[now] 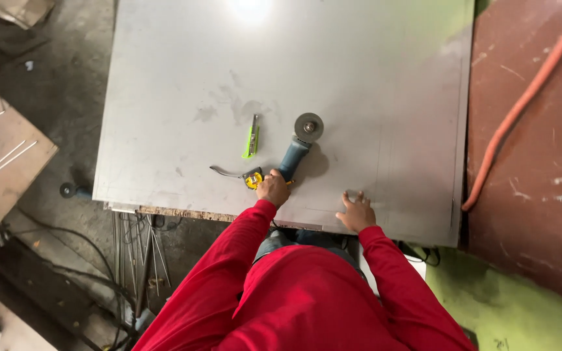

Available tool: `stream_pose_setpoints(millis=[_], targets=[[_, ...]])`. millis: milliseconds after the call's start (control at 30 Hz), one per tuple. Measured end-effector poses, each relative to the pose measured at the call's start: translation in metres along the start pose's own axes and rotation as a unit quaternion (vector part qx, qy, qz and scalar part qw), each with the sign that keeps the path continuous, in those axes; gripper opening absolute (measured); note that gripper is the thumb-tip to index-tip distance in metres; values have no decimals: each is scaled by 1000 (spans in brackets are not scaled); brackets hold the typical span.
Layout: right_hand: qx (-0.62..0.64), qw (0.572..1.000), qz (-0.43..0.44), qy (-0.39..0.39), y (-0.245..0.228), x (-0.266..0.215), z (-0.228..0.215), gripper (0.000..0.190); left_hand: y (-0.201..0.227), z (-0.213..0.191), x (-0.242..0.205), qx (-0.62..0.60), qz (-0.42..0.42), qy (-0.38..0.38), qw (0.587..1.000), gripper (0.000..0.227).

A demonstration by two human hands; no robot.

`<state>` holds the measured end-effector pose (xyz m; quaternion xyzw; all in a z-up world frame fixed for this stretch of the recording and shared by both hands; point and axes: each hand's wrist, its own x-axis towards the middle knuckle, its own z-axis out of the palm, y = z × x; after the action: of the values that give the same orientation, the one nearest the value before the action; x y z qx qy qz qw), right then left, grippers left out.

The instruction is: The person uses a metal ruler and pencil to draw straight lines on a large metal sheet. They reposition the ruler multiple times to create parallel lines and then place an angle grinder on the sheet without using it.

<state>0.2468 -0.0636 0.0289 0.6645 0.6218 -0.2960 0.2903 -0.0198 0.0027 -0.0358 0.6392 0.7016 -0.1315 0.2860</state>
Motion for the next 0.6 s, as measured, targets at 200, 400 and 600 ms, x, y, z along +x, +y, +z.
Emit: stream_pose_setpoints(millis=[200, 400, 600], targets=[[-25, 998, -64, -14, 13, -13, -20, 80, 4, -1, -5, -24, -14, 21, 999, 77], [-36, 993, -111, -21, 21, -11, -26, 79, 8, 9, -4, -2, -35, 83, 996, 64], [-43, 991, -116, -54, 14, -25, -56, 75, 5, 27, 6, -17, -46, 103, 993, 64]])
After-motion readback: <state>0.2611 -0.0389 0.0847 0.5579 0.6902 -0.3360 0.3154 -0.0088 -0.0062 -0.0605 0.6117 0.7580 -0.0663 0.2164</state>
